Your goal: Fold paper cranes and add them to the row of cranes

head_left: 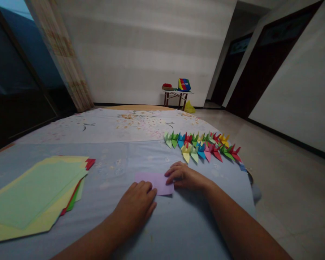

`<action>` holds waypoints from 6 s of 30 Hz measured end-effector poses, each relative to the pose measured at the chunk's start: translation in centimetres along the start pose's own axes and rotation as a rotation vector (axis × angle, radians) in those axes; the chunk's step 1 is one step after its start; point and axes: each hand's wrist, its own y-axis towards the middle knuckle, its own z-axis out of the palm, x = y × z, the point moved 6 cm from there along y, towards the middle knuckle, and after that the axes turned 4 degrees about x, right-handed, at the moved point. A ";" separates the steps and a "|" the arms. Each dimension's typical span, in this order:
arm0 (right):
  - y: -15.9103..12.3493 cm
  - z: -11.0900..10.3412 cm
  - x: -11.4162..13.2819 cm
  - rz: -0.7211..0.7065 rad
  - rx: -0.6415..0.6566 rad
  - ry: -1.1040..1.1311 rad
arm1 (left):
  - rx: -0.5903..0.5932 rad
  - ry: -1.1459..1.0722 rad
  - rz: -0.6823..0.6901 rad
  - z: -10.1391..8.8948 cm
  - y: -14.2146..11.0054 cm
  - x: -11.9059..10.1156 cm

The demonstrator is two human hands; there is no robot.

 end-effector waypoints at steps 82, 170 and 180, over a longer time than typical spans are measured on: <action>1.4 0.9 -0.8 0.413 -0.289 -0.172 | 0.072 -0.021 0.040 2.5 -0.2 0.9; 2.0 0.9 2.8 0.213 -0.302 0.851 | -0.472 -0.270 -0.063 -2.7 -0.7 3.6; 1.3 -0.1 0.6 0.238 -0.401 0.674 | -0.473 -1.286 -0.528 -0.9 0.2 6.2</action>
